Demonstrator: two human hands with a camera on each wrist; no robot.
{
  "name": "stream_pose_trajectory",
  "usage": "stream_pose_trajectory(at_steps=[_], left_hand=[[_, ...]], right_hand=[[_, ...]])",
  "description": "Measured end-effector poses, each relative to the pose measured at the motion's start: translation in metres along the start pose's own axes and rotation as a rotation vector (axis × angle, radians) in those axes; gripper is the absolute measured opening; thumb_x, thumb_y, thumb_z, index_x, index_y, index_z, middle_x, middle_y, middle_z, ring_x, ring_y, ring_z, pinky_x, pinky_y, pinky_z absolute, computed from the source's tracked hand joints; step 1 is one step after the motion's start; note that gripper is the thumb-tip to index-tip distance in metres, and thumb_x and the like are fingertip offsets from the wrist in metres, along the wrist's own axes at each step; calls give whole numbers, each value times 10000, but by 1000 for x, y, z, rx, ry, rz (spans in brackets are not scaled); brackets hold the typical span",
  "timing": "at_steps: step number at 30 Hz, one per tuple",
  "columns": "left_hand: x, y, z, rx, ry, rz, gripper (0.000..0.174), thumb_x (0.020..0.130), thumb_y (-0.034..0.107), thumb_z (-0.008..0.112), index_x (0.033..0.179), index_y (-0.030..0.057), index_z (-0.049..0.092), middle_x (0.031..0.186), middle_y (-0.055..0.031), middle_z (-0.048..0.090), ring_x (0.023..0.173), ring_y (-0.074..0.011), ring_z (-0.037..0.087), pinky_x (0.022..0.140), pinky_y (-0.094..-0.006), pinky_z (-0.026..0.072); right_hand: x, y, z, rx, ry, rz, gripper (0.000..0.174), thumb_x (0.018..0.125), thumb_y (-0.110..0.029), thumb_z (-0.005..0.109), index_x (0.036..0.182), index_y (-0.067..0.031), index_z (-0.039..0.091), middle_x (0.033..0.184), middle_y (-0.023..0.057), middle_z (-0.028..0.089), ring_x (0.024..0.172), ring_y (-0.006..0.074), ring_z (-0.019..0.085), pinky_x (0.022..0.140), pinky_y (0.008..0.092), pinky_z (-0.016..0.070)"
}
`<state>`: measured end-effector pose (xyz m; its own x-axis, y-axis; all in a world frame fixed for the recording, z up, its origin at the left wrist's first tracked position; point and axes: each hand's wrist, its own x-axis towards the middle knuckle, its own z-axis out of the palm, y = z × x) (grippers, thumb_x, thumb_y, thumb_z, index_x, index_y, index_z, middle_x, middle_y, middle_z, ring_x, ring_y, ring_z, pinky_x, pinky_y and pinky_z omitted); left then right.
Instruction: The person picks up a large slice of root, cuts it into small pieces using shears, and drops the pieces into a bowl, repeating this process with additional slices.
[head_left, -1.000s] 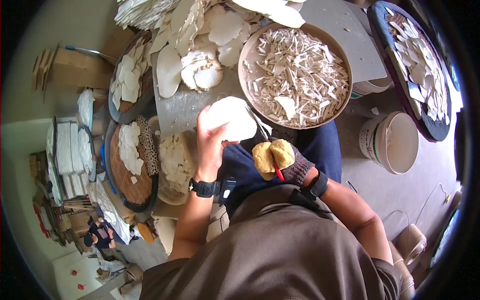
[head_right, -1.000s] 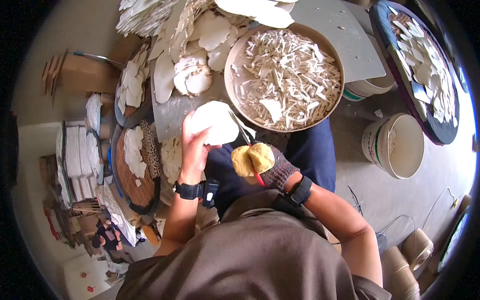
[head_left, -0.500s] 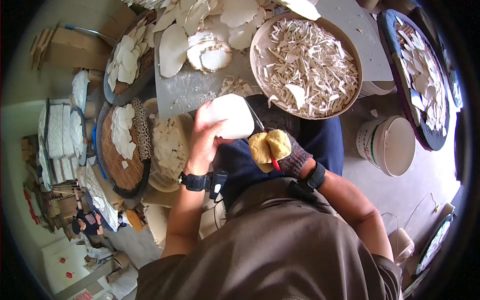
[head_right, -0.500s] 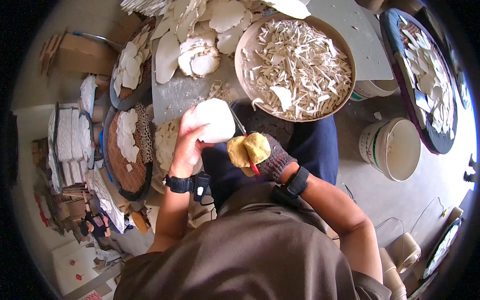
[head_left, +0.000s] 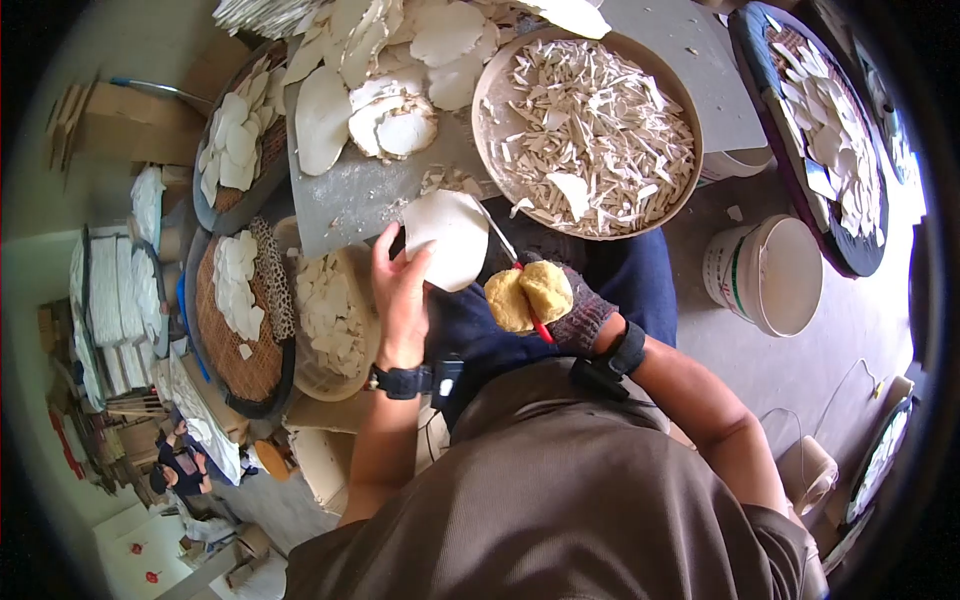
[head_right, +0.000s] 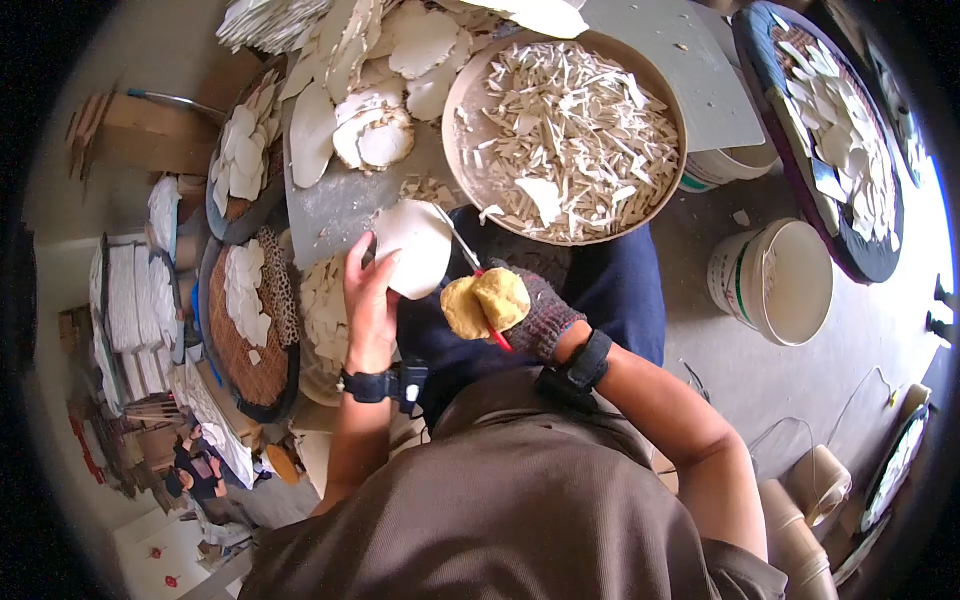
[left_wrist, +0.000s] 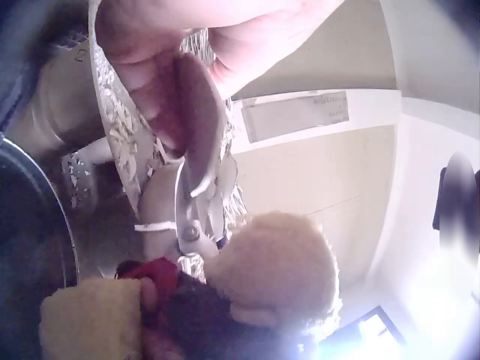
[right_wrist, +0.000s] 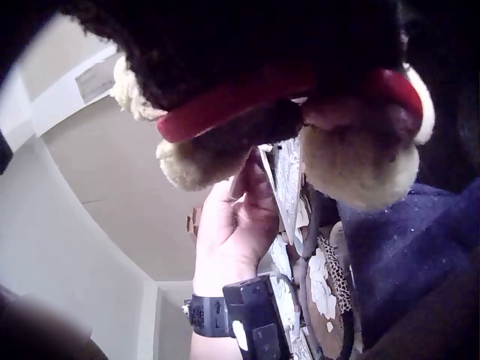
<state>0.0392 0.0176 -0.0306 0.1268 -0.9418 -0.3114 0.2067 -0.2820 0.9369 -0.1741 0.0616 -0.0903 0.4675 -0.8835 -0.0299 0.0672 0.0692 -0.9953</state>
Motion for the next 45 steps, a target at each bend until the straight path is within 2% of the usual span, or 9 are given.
stream_pose_trajectory(at_steps=[6, 18, 23, 25, 29, 34, 38, 41, 45], left_hand=[[1, -15, 13, 58, 99, 154, 491, 861, 33, 598, 1307, -37, 406, 1193, -126, 540, 1052, -175, 543, 905, -302, 462], [15, -3, 0, 224, -128, 133, 494, 837, -2, 581, 1308, -21, 432, 1211, -104, 547, 1084, -153, 538, 937, -295, 444], [19, 12, -4, 302, -224, 93, 504, 827, -18, 591, 1305, -22, 433, 1222, -100, 536, 1087, -147, 536, 933, -287, 448], [16, 18, 0, 318, -285, 40, 503, 824, -22, 597, 1300, -26, 435, 1225, -97, 532, 1086, -145, 536, 930, -281, 450], [20, 16, -1, 266, -267, 53, 494, 823, -20, 603, 1289, -34, 439, 1225, -95, 529, 1089, -142, 530, 925, -274, 453], [22, 10, -6, 346, -271, 156, 487, 819, -12, 599, 1281, -32, 449, 1202, -89, 538, 1082, -134, 525, 929, -272, 446], [22, 23, -9, 411, -391, 69, 544, 806, -48, 551, 1331, -12, 415, 1241, -75, 510, 1106, -137, 521, 951, -277, 443], [24, 22, -12, 443, -403, 61, 550, 805, -49, 549, 1336, -10, 412, 1238, -73, 512, 1108, -135, 516, 949, -278, 445], [23, 21, -16, 371, -412, 5, 548, 808, -38, 567, 1334, -8, 416, 1241, -69, 513, 1110, -129, 511, 944, -275, 445]], right_hand=[[-4, 5, 2, 57, -28, 94, 318, 911, -236, 594, 1110, 11, 563, 1048, 117, 645, 957, 181, 635, 837, 305, 519], [-2, -3, -2, 79, -39, 162, 364, 913, -315, 584, 1098, -2, 587, 980, 95, 664, 895, 161, 642, 785, 285, 517], [11, 11, 0, 202, -58, 135, 332, 725, -246, 737, 983, -82, 608, 914, 116, 651, 868, 282, 630, 773, 339, 510], [11, -5, -9, 423, -69, 201, 244, 906, -203, 593, 1049, -6, 609, 1020, 98, 660, 930, 154, 636, 835, 289, 502], [12, 2, -5, -67, -44, 0, 251, 900, -202, 608, 1059, -7, 604, 1024, 87, 659, 941, 152, 631, 844, 287, 499], [10, 1, -4, 46, -48, 21, 256, 898, -198, 617, 1061, -2, 601, 1027, 90, 656, 947, 157, 629, 842, 289, 505], [10, -3, -5, 687, -6, 182, 276, 917, -230, 587, 1058, 7, 605, 1019, 92, 657, 940, 154, 630, 835, 292, 510], [10, 5, 0, 390, -49, 132, 297, 918, -224, 585, 1091, 17, 588, 1045, 100, 649, 948, 155, 629, 846, 294, 507], [9, 5, 6, 339, -2, 128, 225, 801, -143, 672, 996, -46, 613, 937, 103, 663, 878, 232, 640, 790, 316, 499]])
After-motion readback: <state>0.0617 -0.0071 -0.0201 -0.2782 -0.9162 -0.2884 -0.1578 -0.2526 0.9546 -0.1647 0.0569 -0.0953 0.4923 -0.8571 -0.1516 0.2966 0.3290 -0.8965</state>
